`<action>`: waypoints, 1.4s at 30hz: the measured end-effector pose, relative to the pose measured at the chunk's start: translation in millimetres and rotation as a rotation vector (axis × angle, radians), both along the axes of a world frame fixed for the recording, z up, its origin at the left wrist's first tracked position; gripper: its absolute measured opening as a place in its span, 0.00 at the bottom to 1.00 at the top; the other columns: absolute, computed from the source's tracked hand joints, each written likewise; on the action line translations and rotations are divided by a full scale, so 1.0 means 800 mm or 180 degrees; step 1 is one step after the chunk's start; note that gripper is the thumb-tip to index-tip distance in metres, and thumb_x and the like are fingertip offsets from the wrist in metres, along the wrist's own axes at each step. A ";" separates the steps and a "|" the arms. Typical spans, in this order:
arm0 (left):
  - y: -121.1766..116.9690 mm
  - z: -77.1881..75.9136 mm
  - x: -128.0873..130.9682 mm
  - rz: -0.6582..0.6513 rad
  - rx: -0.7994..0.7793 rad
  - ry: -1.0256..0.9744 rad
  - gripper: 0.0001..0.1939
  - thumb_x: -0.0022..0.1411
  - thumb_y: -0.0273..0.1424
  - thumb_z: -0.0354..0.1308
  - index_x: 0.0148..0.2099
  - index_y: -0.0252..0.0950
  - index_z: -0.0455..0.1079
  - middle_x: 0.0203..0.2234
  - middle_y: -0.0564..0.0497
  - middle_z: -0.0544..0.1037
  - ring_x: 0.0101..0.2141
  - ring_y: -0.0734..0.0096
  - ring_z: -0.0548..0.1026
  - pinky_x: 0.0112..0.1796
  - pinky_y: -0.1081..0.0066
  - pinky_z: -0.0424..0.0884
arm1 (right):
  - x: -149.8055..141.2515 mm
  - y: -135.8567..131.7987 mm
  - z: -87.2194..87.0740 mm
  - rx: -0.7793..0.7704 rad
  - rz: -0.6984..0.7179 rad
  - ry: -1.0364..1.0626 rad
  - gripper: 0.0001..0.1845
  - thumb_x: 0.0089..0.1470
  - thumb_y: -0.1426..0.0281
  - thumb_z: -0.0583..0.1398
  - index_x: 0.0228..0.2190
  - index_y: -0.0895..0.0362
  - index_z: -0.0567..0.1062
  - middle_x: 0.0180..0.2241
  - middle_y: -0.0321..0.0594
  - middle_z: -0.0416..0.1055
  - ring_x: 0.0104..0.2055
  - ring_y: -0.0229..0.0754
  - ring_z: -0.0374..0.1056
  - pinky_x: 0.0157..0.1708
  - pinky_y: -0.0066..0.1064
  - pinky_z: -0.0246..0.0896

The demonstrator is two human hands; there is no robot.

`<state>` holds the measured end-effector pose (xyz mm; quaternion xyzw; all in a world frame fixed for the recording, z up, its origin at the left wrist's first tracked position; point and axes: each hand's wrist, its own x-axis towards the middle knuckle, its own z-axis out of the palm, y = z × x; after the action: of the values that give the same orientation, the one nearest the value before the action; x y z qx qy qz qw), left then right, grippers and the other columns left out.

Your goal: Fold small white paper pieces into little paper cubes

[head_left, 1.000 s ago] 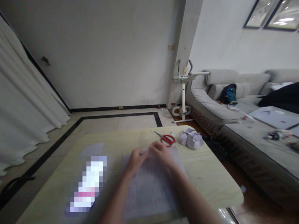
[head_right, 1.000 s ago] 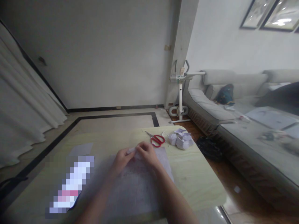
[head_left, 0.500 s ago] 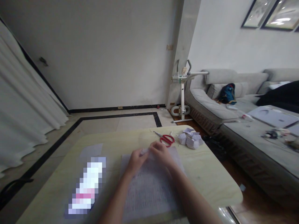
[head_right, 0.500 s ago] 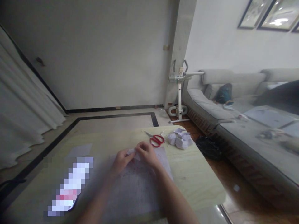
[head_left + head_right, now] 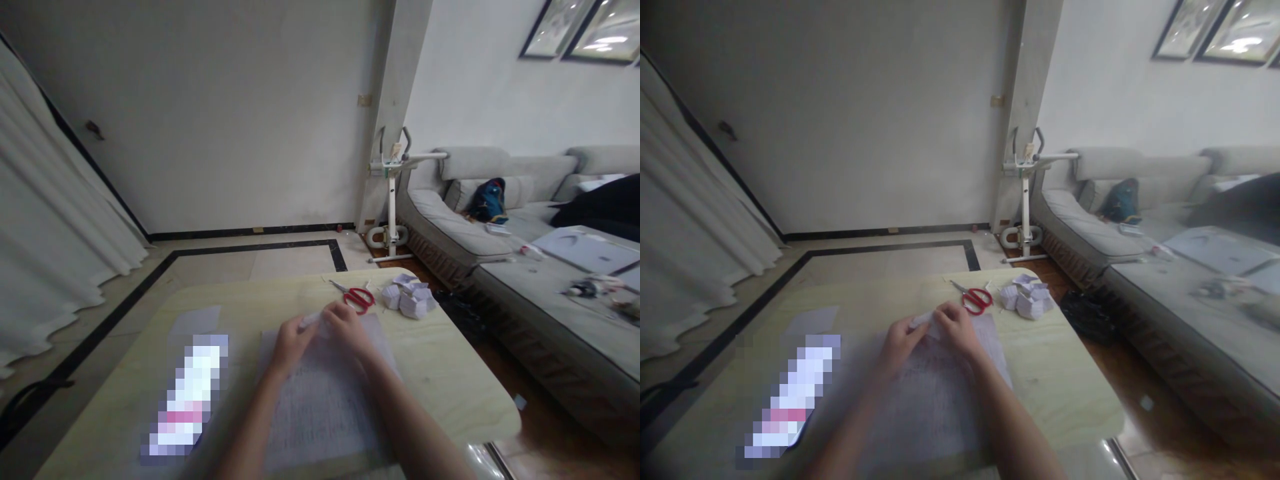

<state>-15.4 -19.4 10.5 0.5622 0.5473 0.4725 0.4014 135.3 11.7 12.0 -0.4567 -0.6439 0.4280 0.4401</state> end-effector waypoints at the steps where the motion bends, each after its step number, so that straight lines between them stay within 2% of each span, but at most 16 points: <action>1: 0.001 -0.001 -0.001 0.0082 0.0010 -0.0010 0.16 0.52 0.42 0.58 0.29 0.31 0.72 0.18 0.53 0.72 0.22 0.71 0.69 0.23 0.76 0.62 | -0.001 -0.001 0.001 -0.0041 0.0073 0.0003 0.07 0.51 0.67 0.56 0.25 0.57 0.71 0.25 0.35 0.68 0.29 0.38 0.64 0.28 0.27 0.58; 5: 0.005 -0.006 -0.007 0.0359 -0.0015 -0.0040 0.17 0.51 0.43 0.58 0.28 0.31 0.71 0.17 0.53 0.72 0.20 0.71 0.69 0.22 0.75 0.62 | -0.004 -0.003 -0.001 -0.0248 0.0224 -0.0061 0.11 0.52 0.63 0.57 0.23 0.56 0.70 0.24 0.35 0.67 0.27 0.37 0.63 0.25 0.26 0.56; 12: 0.005 -0.005 -0.005 0.0291 0.0065 -0.0104 0.20 0.55 0.45 0.53 0.23 0.33 0.68 0.16 0.54 0.70 0.21 0.72 0.68 0.24 0.76 0.61 | -0.001 0.002 -0.007 -0.0009 0.0026 -0.0063 0.10 0.50 0.67 0.57 0.21 0.57 0.67 0.22 0.34 0.64 0.27 0.37 0.61 0.26 0.26 0.55; 17: 0.006 -0.004 -0.007 0.0351 0.0147 -0.0074 0.20 0.57 0.44 0.52 0.24 0.33 0.70 0.17 0.54 0.71 0.22 0.71 0.68 0.25 0.75 0.61 | -0.004 -0.004 -0.002 -0.0154 0.0074 -0.0184 0.09 0.51 0.66 0.56 0.24 0.56 0.70 0.24 0.35 0.66 0.28 0.38 0.63 0.25 0.26 0.54; 21: 0.006 -0.005 -0.008 0.0243 0.0118 -0.0050 0.19 0.57 0.43 0.53 0.25 0.33 0.69 0.17 0.54 0.70 0.22 0.72 0.67 0.24 0.76 0.60 | -0.004 -0.007 -0.001 -0.0144 0.0133 -0.0299 0.10 0.51 0.66 0.57 0.22 0.57 0.69 0.22 0.34 0.64 0.26 0.37 0.61 0.23 0.25 0.52; 26: 0.005 -0.005 -0.004 0.0080 -0.0134 -0.0254 0.17 0.52 0.43 0.58 0.31 0.31 0.72 0.21 0.52 0.73 0.24 0.70 0.70 0.25 0.75 0.63 | -0.001 -0.009 0.003 -0.0082 0.0376 -0.0213 0.13 0.53 0.64 0.56 0.22 0.57 0.70 0.22 0.34 0.65 0.25 0.36 0.61 0.23 0.24 0.51; 31: 0.005 -0.004 -0.006 0.0242 -0.0133 -0.0360 0.18 0.52 0.43 0.58 0.29 0.30 0.72 0.19 0.52 0.73 0.22 0.71 0.70 0.24 0.75 0.63 | -0.002 -0.009 0.006 -0.0258 0.0524 -0.0112 0.15 0.55 0.61 0.55 0.24 0.58 0.72 0.22 0.35 0.67 0.25 0.36 0.62 0.23 0.24 0.52; 35: 0.004 -0.005 -0.008 0.0321 -0.0103 -0.0222 0.18 0.52 0.42 0.58 0.25 0.30 0.70 0.16 0.53 0.71 0.20 0.73 0.68 0.23 0.76 0.61 | -0.002 -0.004 -0.001 -0.0307 0.0336 -0.0161 0.15 0.55 0.62 0.55 0.24 0.58 0.72 0.22 0.36 0.67 0.25 0.36 0.62 0.24 0.24 0.54; 42: 0.005 -0.009 -0.006 0.0267 -0.0081 -0.0352 0.21 0.56 0.45 0.53 0.26 0.31 0.70 0.18 0.51 0.72 0.22 0.70 0.70 0.23 0.75 0.62 | -0.004 -0.002 -0.006 -0.0062 0.0126 -0.0249 0.15 0.55 0.63 0.54 0.21 0.58 0.69 0.22 0.35 0.66 0.26 0.36 0.62 0.24 0.25 0.54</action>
<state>-20.5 -15.2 3.4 0.5067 0.5533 0.5122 0.4180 132.5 10.1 7.3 -0.4645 -0.6653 0.4247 0.4016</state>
